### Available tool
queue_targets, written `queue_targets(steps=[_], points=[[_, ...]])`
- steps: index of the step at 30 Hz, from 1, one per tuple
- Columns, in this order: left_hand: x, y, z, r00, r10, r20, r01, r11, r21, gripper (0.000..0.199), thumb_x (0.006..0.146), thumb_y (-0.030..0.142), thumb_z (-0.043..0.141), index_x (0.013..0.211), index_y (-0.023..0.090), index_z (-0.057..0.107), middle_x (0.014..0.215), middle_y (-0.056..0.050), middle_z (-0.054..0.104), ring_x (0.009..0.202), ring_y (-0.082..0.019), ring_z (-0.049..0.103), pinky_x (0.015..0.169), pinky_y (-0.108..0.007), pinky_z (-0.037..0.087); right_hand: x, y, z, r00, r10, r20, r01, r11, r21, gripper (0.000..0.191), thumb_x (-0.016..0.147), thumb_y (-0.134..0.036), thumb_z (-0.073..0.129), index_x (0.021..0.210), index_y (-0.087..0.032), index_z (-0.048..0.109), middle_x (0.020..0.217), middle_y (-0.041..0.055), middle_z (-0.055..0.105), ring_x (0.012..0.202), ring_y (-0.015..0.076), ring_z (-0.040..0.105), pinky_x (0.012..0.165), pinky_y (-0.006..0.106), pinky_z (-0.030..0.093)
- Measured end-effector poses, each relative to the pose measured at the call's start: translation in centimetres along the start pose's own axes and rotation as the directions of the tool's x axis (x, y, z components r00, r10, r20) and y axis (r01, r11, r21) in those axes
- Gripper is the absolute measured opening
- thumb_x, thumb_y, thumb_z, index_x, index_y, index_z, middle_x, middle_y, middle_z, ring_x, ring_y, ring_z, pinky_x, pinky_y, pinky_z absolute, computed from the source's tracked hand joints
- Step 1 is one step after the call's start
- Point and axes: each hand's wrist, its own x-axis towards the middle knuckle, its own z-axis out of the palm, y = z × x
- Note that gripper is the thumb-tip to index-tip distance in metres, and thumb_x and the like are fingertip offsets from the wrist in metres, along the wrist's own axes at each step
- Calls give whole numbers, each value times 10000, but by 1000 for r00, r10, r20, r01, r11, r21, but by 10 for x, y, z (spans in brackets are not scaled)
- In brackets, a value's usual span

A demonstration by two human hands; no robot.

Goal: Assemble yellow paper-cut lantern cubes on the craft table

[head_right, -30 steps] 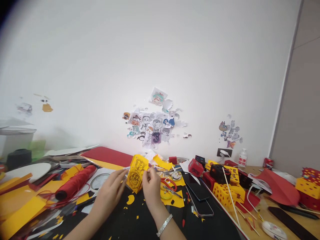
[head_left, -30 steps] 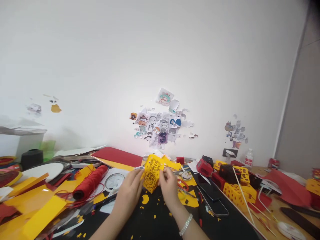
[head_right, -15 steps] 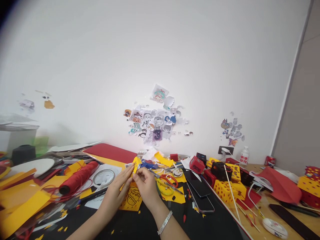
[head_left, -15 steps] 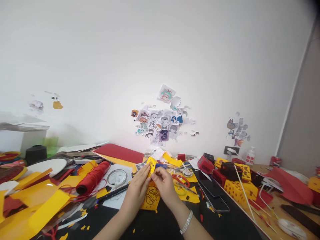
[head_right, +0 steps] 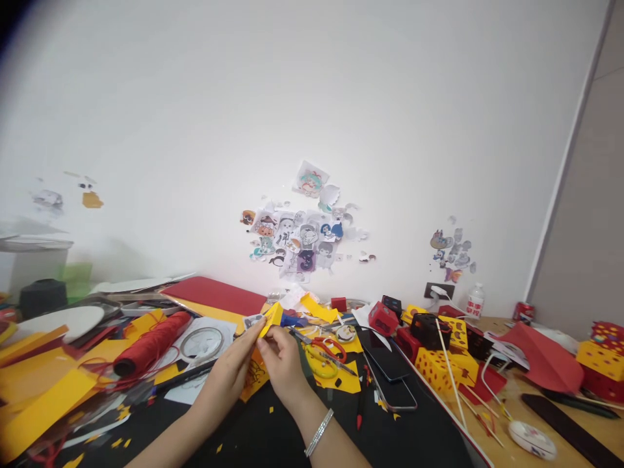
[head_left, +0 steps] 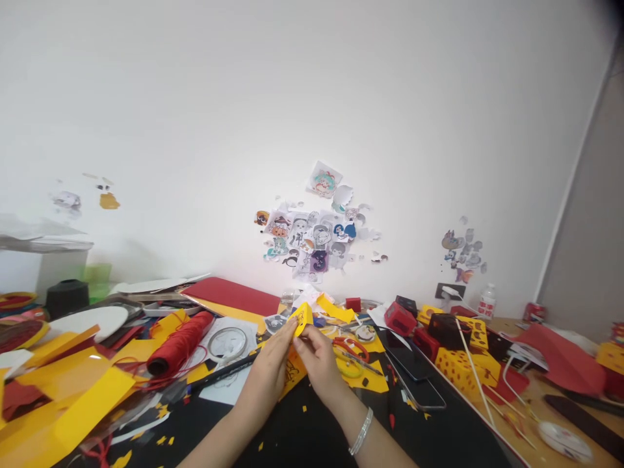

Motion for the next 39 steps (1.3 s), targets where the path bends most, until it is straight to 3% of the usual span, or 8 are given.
queue_targets(steps=[3,7,10,14,19,24,29,39], points=[[-1,-1,0,1000,5,-8,-5,998,70,454,907,134,289,1345,222,372,1312,-111,528,1199,-182,498,981,-357,444,0,2,1,1000,-4,-15,4,1000,-20,106,849,-262,509,795,-189,562,786,6,569,746,144,543,701,255,439],[0,-6,-3,988,-140,-66,151,968,202,457,916,306,382,1356,191,339,1341,-159,484,1230,-250,461,974,-450,435,1,1,-1,996,16,-93,-12,999,41,132,857,-299,509,787,-197,553,758,-2,570,731,143,549,675,250,453],[3,-10,-7,979,-163,-126,191,946,261,564,886,427,425,1378,179,302,1412,-188,375,1276,-304,387,990,-512,392,2,-1,-5,993,39,-113,-27,994,103,136,855,-326,522,831,-201,570,815,11,609,777,151,568,713,261,469],[8,-11,-16,988,-120,-101,144,948,285,568,879,443,433,1383,215,303,1399,-167,396,1228,-301,435,965,-499,407,5,-3,-8,995,67,-71,-54,984,172,162,846,-348,545,897,-203,597,894,31,648,834,167,597,781,292,484],[11,-7,-24,996,-50,-74,74,923,378,455,889,426,408,1293,224,470,1282,-156,517,1039,-294,536,863,-482,455,8,-5,-9,995,93,-43,-80,970,231,231,820,-379,572,976,-209,599,974,52,663,942,201,614,871,348,481],[10,-5,-21,996,-64,-65,86,892,444,450,894,435,384,1262,212,514,1204,-164,567,989,-296,552,823,-470,476,7,-5,-9,994,102,43,-106,988,112,242,807,-385,579,955,-202,633,930,58,676,892,216,631,833,363,502],[8,-4,-16,997,-81,-11,79,913,400,421,912,396,361,1283,246,490,1275,-143,526,1069,-279,545,876,-449,468,5,-1,-10,997,63,41,-61,997,-38,191,823,-344,561,806,-183,661,812,40,670,776,190,620,726,304,497],[9,7,-19,987,-135,92,123,984,126,400,921,340,355,1295,258,471,1277,-90,554,1127,-233,538,923,-392,466,4,-5,-11,998,-7,66,12,998,-63,205,843,-353,545,865,-214,693,848,34,672,827,193,608,779,308,474]])
